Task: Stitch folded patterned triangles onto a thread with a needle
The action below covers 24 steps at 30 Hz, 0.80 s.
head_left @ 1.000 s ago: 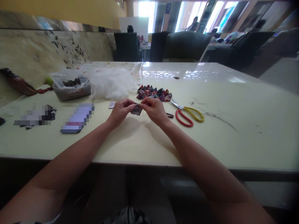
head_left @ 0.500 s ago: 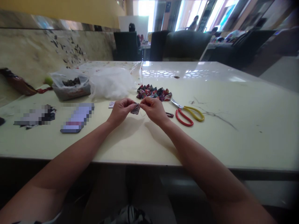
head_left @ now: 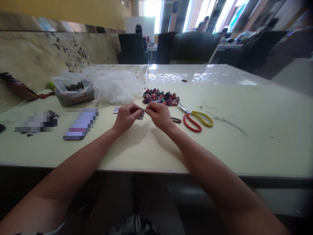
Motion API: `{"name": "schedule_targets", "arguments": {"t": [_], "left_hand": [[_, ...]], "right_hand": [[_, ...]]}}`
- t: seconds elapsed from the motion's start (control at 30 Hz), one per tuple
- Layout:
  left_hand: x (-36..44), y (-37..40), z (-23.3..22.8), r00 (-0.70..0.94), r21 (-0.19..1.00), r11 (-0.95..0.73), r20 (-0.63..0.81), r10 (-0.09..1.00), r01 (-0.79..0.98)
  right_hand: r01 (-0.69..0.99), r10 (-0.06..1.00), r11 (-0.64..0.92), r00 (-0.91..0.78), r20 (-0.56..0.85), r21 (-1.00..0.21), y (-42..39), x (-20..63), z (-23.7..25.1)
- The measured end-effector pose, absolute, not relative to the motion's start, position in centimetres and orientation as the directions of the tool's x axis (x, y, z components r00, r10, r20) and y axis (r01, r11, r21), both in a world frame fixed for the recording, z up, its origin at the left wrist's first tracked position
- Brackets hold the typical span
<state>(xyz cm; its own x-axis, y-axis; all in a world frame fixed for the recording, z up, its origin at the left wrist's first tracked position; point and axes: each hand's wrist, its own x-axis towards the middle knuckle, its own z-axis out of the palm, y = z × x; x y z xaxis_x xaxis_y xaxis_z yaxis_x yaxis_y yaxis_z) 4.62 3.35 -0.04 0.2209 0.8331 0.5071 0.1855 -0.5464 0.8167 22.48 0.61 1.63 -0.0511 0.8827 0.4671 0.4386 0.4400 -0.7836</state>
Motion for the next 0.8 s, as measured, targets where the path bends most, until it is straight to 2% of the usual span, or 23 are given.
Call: {"name": "schedule_targets", "arguments": {"t": [0.1,0.37,0.8], "left_hand": [[4.69,3.45,-0.19,0.223,0.881,-0.467,0.442,0.869,0.072],[4.81,3.57,-0.12,0.224,0.938,-0.334,0.346,0.911,-0.094],[4.67,3.65,0.18,0.252,0.968,-0.217,0.242,0.937,-0.124]], "right_hand": [[0.413,0.88,0.448,-0.046,0.473,-0.793,0.74,22.54,1.52],[0.38,0.893,0.433,-0.057,0.446,-0.817,0.85,22.61,1.38],[0.361,0.897,0.431,-0.07,0.437,-0.827,0.75,22.82,1.79]]}}
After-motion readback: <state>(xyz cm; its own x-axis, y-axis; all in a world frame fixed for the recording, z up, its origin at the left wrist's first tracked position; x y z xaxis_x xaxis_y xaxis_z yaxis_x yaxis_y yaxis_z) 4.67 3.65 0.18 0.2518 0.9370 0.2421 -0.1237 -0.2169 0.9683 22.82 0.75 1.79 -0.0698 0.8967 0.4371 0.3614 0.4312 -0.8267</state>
